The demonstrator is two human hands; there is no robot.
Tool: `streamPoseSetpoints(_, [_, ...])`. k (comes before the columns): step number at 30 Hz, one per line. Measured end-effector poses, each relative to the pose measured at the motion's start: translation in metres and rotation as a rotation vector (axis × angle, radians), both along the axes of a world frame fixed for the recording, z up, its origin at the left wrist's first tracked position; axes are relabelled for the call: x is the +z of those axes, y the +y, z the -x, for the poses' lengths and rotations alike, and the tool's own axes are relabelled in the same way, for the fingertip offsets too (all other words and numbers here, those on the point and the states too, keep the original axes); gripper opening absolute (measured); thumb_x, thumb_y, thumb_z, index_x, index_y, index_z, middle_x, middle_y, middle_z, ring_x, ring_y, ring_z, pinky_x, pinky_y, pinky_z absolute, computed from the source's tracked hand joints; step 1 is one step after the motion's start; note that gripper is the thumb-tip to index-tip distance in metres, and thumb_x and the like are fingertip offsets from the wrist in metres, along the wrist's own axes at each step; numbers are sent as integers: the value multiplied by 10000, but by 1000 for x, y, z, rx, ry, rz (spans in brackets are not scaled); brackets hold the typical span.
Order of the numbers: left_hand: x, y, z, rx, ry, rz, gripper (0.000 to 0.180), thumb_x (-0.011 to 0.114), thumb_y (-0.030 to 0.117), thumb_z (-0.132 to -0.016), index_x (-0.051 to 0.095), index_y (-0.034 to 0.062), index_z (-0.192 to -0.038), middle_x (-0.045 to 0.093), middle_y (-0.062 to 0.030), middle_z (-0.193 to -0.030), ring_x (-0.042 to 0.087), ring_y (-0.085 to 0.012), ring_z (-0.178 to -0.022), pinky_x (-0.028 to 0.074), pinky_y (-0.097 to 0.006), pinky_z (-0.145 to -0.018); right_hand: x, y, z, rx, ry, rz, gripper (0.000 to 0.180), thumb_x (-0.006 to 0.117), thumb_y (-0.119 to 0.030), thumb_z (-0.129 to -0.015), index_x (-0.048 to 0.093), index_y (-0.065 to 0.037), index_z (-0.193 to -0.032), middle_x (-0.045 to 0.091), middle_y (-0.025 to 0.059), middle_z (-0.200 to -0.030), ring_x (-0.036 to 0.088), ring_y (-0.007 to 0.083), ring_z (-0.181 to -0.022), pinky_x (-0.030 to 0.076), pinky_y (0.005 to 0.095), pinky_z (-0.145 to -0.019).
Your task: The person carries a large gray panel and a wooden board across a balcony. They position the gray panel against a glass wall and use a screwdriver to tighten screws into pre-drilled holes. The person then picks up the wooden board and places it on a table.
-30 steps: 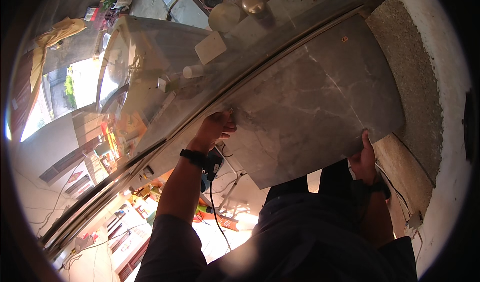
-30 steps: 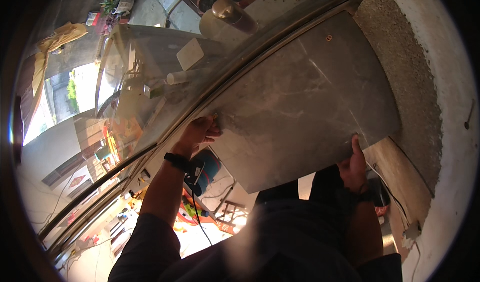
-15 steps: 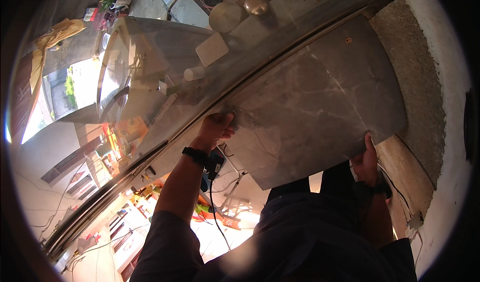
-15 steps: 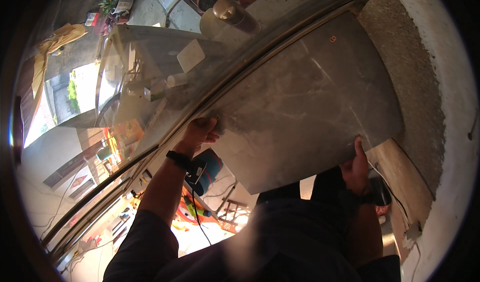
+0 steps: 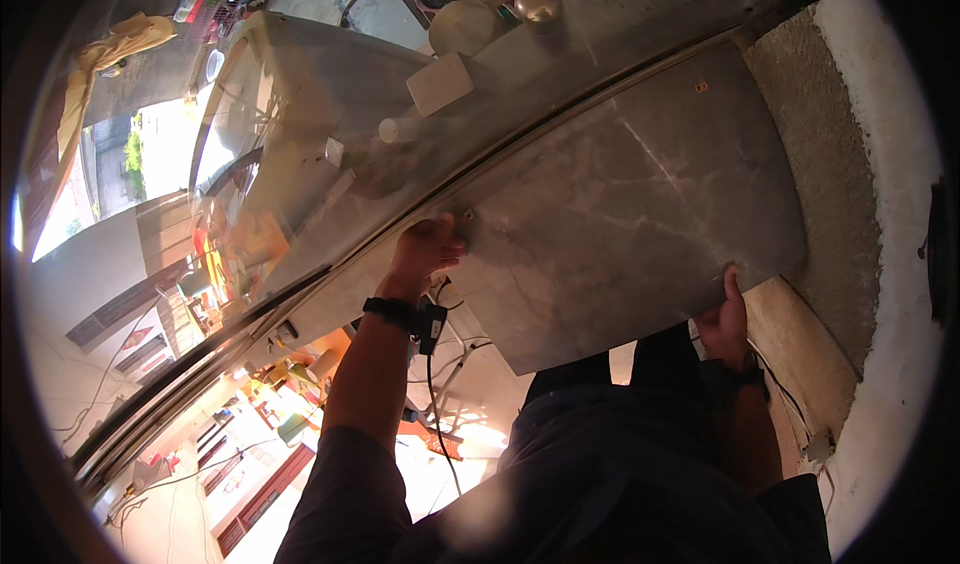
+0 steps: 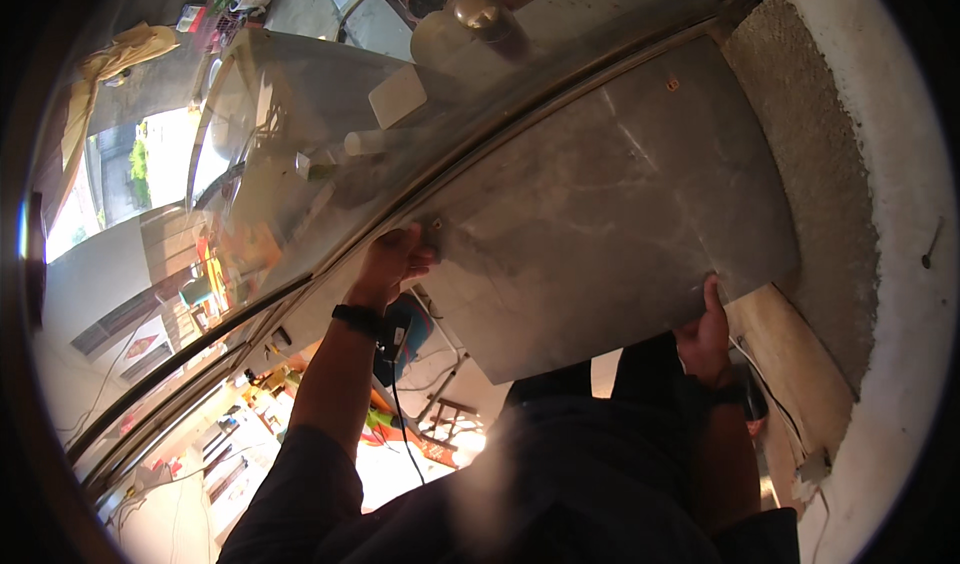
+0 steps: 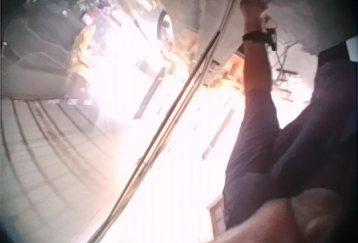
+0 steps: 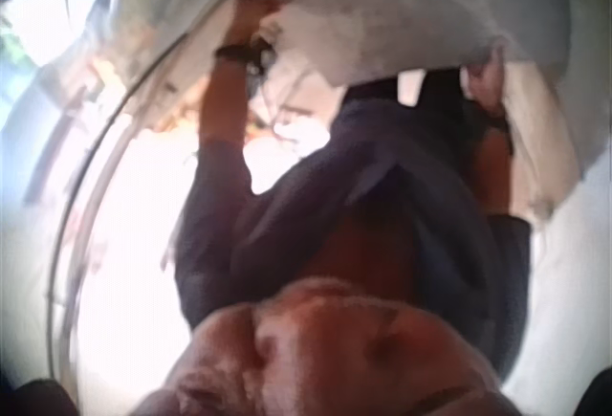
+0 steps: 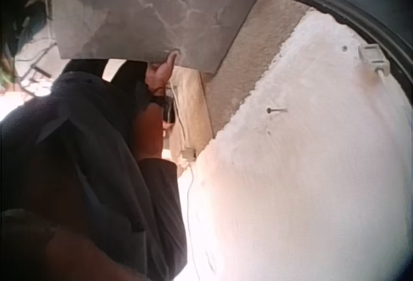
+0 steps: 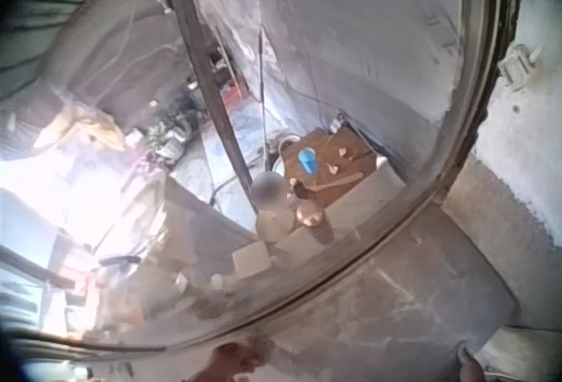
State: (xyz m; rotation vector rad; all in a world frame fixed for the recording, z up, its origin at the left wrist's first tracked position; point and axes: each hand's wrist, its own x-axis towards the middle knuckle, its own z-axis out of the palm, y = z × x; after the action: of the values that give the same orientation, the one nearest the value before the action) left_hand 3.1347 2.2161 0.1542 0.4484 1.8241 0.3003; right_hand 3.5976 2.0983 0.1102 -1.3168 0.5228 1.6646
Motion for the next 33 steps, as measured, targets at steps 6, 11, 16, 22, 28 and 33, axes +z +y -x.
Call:
streamPoseSetpoints(6, [21,-70,9,180,2,-28,343,575,375,-955,587,34,-921,659,-81,-787,665,-181,-706,530,-277,-608,-12,3,-12,7,6,110,522,567,-445,-950,497,-93,-1330,572,63,-1304,534,250,-1178,440,417,-1008])
streamPoseSetpoints(11, [41,-184,-4,369,69,17,362,562,364,-954,588,4,-932,658,-91,-811,670,-183,-715,537,-280,-601,-12,3,-5,79,-8,-89,637,588,-457,-937,395,-93,-1423,421,93,-1449,416,292,-1296,354,453,-1085])
streamPoseSetpoints(16, [63,-295,-39,535,131,57,348,570,334,-959,597,-12,-924,655,-92,-783,646,-169,-671,527,-280,-591,-2,2,1,143,-46,-85,686,569,-475,-943,332,-91,-1459,353,115,-1489,353,306,-1340,348,455,-1087])
streamPoseSetpoints(22, [74,-388,-82,659,142,127,365,584,338,-948,595,-21,-883,648,-91,-740,630,-160,-625,509,-287,-542,-40,-11,-24,383,-167,-167,696,595,-471,-927,333,-98,-1454,386,113,-1466,395,319,-1309,373,441,-1070])
streamPoseSetpoints(28, [52,-450,-61,790,214,132,346,598,323,-939,599,-23,-919,650,-88,-758,634,-161,-643,511,-282,-559,-130,1,-115,452,-51,-142,715,600,-469,-916,328,-91,-1459,412,100,-1457,430,318,-1289,350,452,-1076])
streamPoseSetpoints(33, [43,-487,-16,863,244,55,341,590,309,-942,604,-30,-900,658,-87,-758,634,-156,-629,516,-288,-562,-111,17,-110,537,-298,-8,647,581,-426,-925,378,-79,-1432,442,112,-1433,442,318,-1274,322,463,-1107])
